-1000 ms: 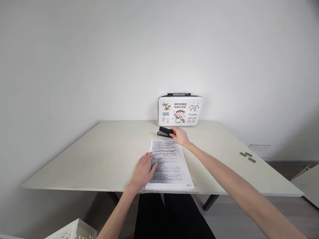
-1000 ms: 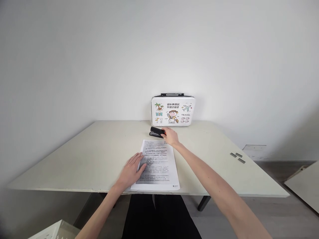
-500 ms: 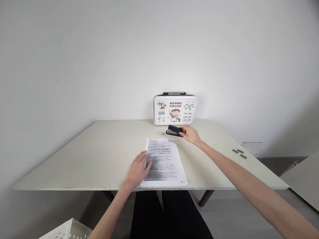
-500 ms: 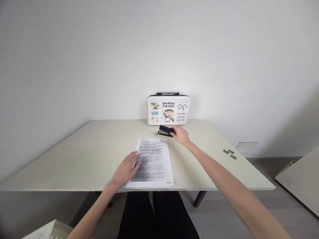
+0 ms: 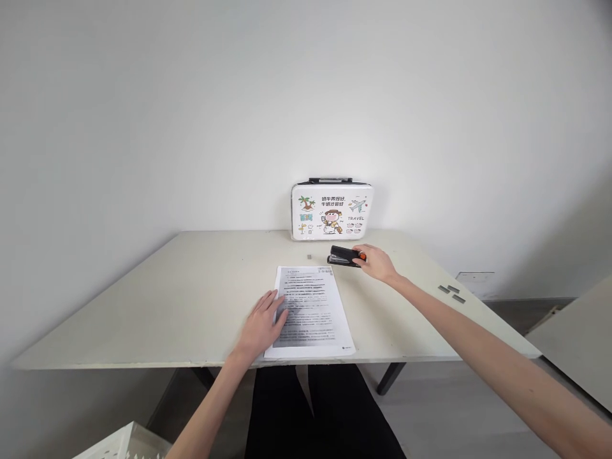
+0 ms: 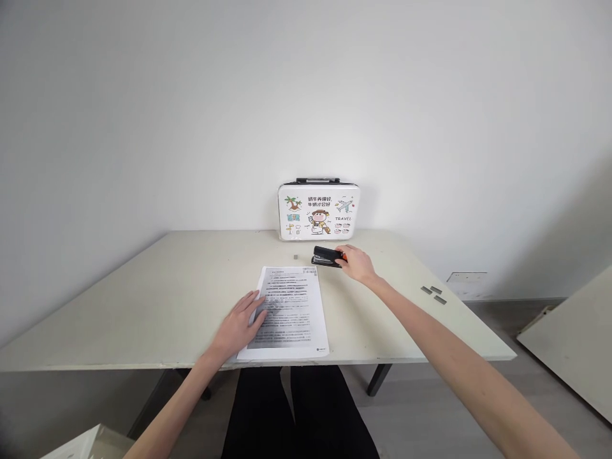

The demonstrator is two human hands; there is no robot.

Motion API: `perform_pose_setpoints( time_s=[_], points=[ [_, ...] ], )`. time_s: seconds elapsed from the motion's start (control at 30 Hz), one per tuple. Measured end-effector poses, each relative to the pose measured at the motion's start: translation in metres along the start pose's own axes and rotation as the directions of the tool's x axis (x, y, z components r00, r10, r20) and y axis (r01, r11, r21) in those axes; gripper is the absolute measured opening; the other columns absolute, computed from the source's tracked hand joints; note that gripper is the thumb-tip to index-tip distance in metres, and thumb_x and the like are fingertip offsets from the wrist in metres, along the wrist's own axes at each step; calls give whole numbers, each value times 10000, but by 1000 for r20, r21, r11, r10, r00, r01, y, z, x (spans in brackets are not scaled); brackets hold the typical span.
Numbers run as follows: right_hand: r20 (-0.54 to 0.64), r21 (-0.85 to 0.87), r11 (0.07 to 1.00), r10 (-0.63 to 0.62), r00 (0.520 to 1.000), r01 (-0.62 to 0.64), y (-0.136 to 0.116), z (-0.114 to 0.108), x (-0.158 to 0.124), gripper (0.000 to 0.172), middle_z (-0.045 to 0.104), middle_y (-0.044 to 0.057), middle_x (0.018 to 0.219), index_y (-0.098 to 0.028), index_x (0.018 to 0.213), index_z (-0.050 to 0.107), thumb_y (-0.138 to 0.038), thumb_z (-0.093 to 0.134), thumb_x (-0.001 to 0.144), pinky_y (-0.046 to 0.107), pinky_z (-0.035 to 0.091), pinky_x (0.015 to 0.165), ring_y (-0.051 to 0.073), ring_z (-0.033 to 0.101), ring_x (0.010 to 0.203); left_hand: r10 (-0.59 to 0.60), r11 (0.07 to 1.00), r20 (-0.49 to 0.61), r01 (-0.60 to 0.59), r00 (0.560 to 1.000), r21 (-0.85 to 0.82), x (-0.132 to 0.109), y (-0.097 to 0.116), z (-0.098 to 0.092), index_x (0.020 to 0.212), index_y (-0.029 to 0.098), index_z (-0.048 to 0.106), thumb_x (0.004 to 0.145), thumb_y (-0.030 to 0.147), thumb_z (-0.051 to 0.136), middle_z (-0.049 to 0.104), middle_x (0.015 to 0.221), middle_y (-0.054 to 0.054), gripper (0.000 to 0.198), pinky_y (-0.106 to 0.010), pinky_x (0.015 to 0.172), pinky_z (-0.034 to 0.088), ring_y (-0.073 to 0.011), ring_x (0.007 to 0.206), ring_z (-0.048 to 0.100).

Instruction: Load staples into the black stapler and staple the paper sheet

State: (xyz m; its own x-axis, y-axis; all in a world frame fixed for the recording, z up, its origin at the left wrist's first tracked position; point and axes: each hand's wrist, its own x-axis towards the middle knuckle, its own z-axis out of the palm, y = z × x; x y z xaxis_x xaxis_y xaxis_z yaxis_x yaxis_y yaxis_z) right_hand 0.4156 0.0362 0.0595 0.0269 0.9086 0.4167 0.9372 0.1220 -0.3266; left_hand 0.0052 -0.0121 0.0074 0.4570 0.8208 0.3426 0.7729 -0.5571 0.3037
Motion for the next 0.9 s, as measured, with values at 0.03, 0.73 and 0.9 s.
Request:
perform_pose_setpoints(
  time_s=[0.03, 0.73, 0.9],
  points=[
    [4, -1, 1000, -8, 1000, 8, 5, -5, -6, 296, 754, 53, 1209, -275, 1192, 708, -255, 635, 905, 350, 508, 788, 257, 702, 962, -6, 1000, 3, 6, 1000, 5, 0, 1, -1, 1449, 221, 615, 1067, 497, 432, 507, 1608, -83, 506, -473, 1258, 371, -273, 1535, 404],
    [213, 282, 959, -52, 976, -11, 39, -65, -140, 337, 763, 64, 1134, -294, 1178, 701, -526, 579, 965, 421, 567, 900, 269, 705, 951, 17, 992, 38, -21, 999, 127, -5, -33, -22, 1479, 309, 607, 1061, 531, 415, 501, 1611, -27, 511, -526, 1239, 398, -295, 1517, 434],
    [201, 366, 928, -3, 980, -72, 46, -57, -150, 429, 751, 76, 1216, -295, 1244, 692, -591, 593, 950, 437, 551, 975, 290, 698, 1046, 13, 989, 34, -17, 999, 147, -6, -55, -37, 1477, 301, 608, 1060, 533, 401, 514, 1602, -49, 520, -546, 1231, 400, -313, 1510, 442]
  ],
)
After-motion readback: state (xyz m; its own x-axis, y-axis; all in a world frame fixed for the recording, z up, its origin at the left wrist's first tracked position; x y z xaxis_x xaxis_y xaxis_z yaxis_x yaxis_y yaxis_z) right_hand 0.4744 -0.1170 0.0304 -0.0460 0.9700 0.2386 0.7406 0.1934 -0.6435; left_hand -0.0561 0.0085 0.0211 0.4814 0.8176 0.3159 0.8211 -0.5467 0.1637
